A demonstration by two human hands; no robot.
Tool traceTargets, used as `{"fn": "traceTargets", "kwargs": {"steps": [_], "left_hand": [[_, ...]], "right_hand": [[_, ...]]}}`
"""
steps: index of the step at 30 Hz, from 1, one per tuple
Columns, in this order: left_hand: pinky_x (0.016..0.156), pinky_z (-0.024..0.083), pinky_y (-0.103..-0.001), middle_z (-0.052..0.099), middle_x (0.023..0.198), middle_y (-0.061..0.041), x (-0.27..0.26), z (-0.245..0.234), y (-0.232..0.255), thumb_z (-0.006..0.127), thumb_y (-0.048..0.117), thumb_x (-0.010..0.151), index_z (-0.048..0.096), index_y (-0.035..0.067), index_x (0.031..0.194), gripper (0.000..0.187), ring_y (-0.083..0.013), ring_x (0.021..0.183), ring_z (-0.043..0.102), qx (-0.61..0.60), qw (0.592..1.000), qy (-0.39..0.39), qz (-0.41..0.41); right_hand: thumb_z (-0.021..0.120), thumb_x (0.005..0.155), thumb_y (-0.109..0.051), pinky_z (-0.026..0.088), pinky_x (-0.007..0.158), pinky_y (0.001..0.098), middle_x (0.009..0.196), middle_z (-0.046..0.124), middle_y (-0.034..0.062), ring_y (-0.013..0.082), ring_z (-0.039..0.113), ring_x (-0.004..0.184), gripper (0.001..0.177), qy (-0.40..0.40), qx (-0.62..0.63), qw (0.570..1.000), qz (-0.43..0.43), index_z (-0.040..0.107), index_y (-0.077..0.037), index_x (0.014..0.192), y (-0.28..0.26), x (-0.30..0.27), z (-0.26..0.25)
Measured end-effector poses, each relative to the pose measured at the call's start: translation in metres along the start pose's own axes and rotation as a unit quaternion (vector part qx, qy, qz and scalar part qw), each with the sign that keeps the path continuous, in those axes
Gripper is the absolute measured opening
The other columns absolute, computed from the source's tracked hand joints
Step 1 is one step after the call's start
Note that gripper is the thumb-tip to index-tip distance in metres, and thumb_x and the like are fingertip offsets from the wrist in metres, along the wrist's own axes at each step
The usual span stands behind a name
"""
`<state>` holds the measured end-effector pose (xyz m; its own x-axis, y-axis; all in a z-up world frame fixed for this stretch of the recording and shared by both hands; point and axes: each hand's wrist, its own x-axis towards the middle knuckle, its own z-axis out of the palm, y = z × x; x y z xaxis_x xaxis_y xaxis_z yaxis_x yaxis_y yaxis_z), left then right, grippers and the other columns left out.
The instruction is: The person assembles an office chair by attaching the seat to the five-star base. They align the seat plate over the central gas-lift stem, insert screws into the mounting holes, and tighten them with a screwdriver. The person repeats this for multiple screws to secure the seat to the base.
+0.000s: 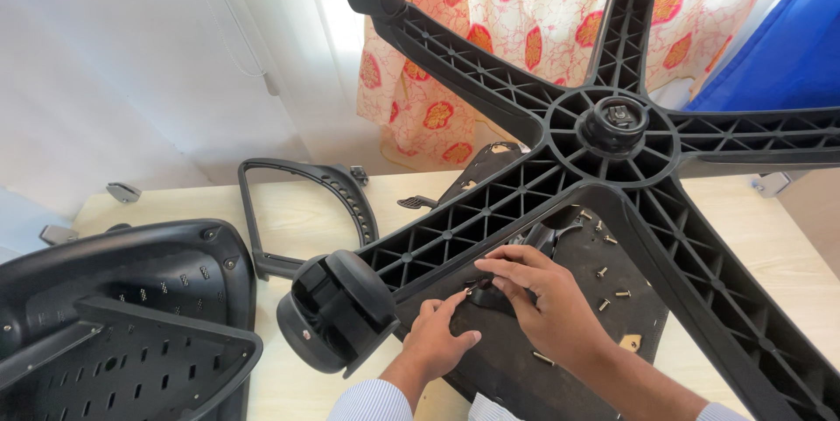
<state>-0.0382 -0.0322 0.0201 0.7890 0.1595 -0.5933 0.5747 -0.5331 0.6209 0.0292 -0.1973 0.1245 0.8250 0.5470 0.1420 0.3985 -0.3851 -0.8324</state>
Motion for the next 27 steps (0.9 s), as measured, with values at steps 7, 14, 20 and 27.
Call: {"fn": "traceTargets", "kwargs": {"steps": [7,14,20,27], "left_hand": [[0.11,0.045,-0.038,0.042,0.146,-0.002,0.003,-0.002,-0.003,0.075,0.039,0.086,0.04,0.036,0.155,0.077,-0.0218,0.134,0.052,-0.003,1.0,0.002,0.023],[0.107,0.048,-0.036,0.043,0.145,0.0,0.001,-0.007,-0.003,0.074,0.039,0.086,0.038,0.035,0.155,0.078,-0.0192,0.129,0.056,-0.002,1.0,-0.004,0.029],[0.106,0.048,-0.036,0.041,0.145,-0.002,0.006,-0.01,0.002,0.074,0.037,0.088,0.032,0.031,0.158,0.082,-0.0186,0.127,0.057,0.008,0.999,-0.019,0.026],[0.107,0.051,-0.035,0.043,0.143,-0.005,0.02,-0.008,-0.003,0.073,0.035,0.087,0.031,0.031,0.158,0.083,-0.0223,0.123,0.061,-0.005,0.998,-0.036,0.05]], "right_hand": [[0.068,0.089,-0.006,0.051,0.094,0.0355,0.122,0.068,0.0126,0.0279,0.067,0.113,0.033,0.031,-0.046,0.998,-0.035,0.07,0.002,0.121,-0.003,0.0,0.0],[0.073,0.086,-0.01,0.058,0.077,0.032,0.109,0.07,0.0071,0.0208,0.071,0.092,0.033,0.031,-0.051,0.998,0.031,0.077,-0.007,0.119,-0.009,0.001,0.003],[0.063,0.089,-0.002,0.058,0.081,0.0309,0.122,0.071,0.007,0.0209,0.075,0.095,0.032,0.039,-0.022,0.998,0.031,0.073,-0.004,0.12,-0.007,0.003,-0.004],[0.067,0.089,-0.006,0.059,0.086,0.0298,0.125,0.072,0.0069,0.0216,0.075,0.102,0.035,0.033,-0.015,0.997,0.065,0.074,-0.006,0.124,-0.006,0.005,-0.006]]}}
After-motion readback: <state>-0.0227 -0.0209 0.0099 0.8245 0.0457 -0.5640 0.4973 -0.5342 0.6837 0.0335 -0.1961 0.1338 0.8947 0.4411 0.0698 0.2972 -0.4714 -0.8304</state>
